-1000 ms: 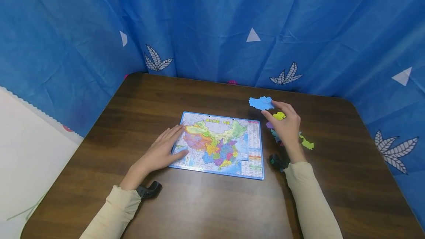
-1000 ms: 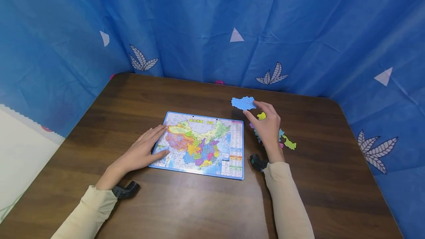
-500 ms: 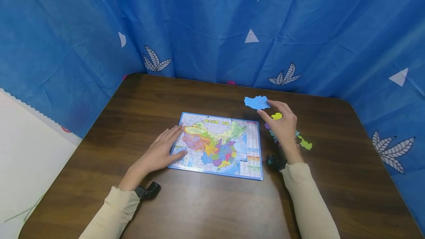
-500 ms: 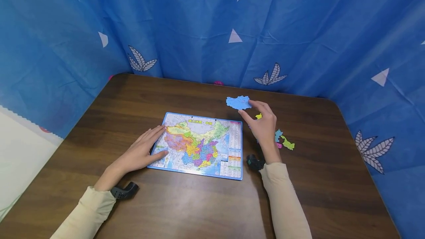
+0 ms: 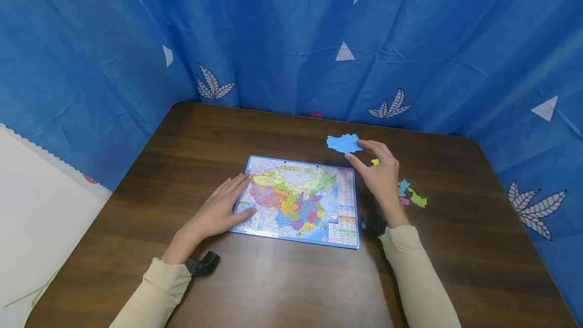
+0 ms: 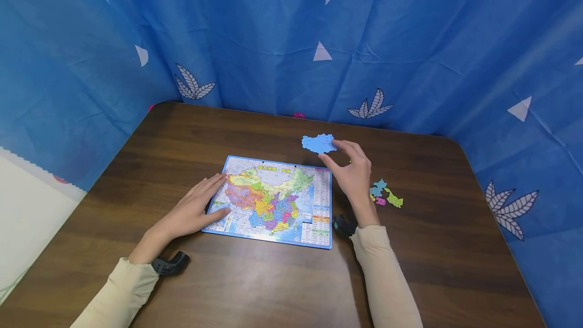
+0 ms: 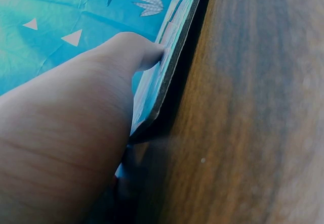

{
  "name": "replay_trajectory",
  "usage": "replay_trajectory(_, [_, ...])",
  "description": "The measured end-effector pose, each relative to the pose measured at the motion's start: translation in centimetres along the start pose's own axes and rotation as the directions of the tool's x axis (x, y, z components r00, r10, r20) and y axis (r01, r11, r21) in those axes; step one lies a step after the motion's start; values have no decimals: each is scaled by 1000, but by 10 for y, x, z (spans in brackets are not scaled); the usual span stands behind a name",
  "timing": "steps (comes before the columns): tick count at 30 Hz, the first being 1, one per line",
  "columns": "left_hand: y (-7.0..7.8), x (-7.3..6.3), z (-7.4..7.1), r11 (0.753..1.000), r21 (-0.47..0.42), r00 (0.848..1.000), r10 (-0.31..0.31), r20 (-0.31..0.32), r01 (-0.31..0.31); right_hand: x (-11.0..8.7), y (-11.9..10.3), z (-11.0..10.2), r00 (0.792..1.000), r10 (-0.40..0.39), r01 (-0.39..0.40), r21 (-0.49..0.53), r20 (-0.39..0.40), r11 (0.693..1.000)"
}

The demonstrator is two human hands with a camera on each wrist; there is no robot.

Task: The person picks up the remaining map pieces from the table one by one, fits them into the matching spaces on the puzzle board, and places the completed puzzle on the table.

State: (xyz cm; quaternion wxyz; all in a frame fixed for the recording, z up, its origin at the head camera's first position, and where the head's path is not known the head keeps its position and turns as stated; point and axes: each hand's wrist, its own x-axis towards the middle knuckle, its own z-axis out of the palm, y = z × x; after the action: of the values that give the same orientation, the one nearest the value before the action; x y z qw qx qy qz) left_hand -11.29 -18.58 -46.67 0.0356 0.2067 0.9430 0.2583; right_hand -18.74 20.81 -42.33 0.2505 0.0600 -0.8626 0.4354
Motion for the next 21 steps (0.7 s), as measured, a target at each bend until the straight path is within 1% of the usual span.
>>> replay_trajectory(9, [0,-1,0,1000,0,1000,6,-2,-6,-3,-7,4,999,-29,29,24,20,999])
replay_trajectory(16, [0,-1,0,1000,-2,999,16,-29,-16,-3,-10,8,998,-49,47,46,27,998])
replay_trajectory(21, [0,-3,3,1000,2,999,17,-37,-17,-7,-11,10,998,-48,47,39,43,998])
